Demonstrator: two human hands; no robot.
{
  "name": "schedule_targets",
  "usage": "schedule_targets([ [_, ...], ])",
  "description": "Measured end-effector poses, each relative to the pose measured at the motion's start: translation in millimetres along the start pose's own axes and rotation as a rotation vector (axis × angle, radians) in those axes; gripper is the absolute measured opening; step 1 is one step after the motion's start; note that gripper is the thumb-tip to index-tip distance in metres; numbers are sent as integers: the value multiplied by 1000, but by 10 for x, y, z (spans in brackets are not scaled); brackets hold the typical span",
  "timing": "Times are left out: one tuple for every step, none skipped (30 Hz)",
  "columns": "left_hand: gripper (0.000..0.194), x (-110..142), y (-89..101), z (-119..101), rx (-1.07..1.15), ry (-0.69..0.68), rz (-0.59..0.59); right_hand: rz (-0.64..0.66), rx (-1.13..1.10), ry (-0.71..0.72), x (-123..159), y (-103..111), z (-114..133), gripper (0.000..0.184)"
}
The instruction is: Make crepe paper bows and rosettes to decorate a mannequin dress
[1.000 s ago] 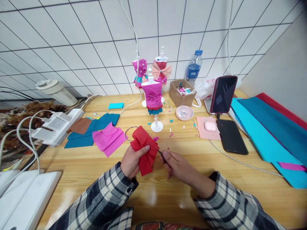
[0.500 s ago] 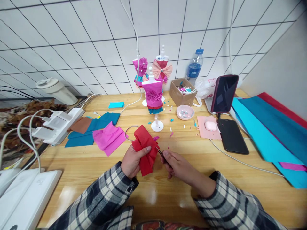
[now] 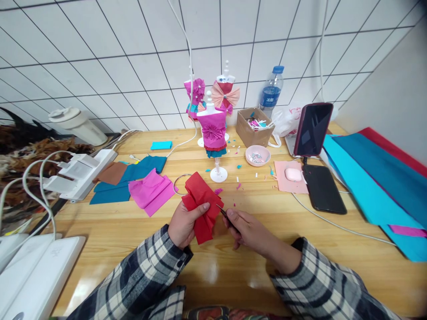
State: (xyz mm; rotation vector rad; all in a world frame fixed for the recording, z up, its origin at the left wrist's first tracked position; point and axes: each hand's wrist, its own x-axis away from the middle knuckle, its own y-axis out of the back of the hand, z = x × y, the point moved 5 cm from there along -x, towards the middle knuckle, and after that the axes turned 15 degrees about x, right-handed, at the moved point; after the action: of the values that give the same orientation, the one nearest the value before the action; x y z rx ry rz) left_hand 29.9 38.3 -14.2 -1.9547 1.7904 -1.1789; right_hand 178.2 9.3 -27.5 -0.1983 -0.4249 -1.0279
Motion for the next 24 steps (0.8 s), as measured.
schedule_targets([
  [30,-3,5,-3,3,-4,2,1,-2,5,0,-2,-4,55],
  [30,-7,8,-4,6,-4,8,0,-1,9,0,-2,-7,55],
  [30,-11,10,-4,12,-2,16,-1,-2,11,0,-1,-10,55],
  [29,-14,9,-2,18,1,27,-2,-5,10,-1,0,-12,55],
  [29,-17,7,2,25,7,38,-1,-11,7,-1,0,-13,55],
  [28,-20,5,5,31,10,46,2,-18,1,-2,-1,-12,55],
  [27,-22,3,10,34,14,51,6,-24,-6,-2,-2,-10,56],
  [27,-22,0,17,33,19,55,9,-27,-13,-2,-3,-6,57],
  [27,-22,-3,24,29,24,57,8,-24,-18,-1,-2,-2,57],
  [26,-20,-6,31,24,29,59,8,-17,-21,1,-2,3,58],
  [26,-16,-9,39,17,33,61,7,-9,-23,3,-3,7,58],
  [25,-11,-12,46,9,35,65,4,-3,-24,5,-3,10,58],
  [24,-4,-17,54,1,38,73,-2,2,-25,6,-4,11,58],
  [23,3,-22,63,-8,42,84,-11,6,-31,7,-5,9,59],
  [22,10,-27,73,-16,46,96,-19,8,-37,7,-7,5,60],
  [22,16,-33,83,-25,51,110,-28,10,-43,6,-10,0,61],
  [21,21,-38,92,-32,56,122,-36,11,-46,3,-12,-5,61],
  [21,25,-41,100,-38,58,132,-42,10,-48,0,-15,-10,62],
  [21,27,-43,106,-41,58,139,-47,6,-49,-4,-18,-15,61],
  [22,28,-45,109,-42,56,144,-51,1,-47,-9,-20,-20,61],
  [22,28,-46,111,-41,53,148,-53,-4,-48,-13,-23,-24,61],
  [22,28,-47,113,-39,52,149,-54,-7,-49,-16,-24,-28,60],
  [22,28,-46,113,-37,50,146,-53,-9,-48,-19,-26,-30,60],
  [22,28,-45,114,-36,50,144,-53,-8,-47,-20,-27,-30,59],
])
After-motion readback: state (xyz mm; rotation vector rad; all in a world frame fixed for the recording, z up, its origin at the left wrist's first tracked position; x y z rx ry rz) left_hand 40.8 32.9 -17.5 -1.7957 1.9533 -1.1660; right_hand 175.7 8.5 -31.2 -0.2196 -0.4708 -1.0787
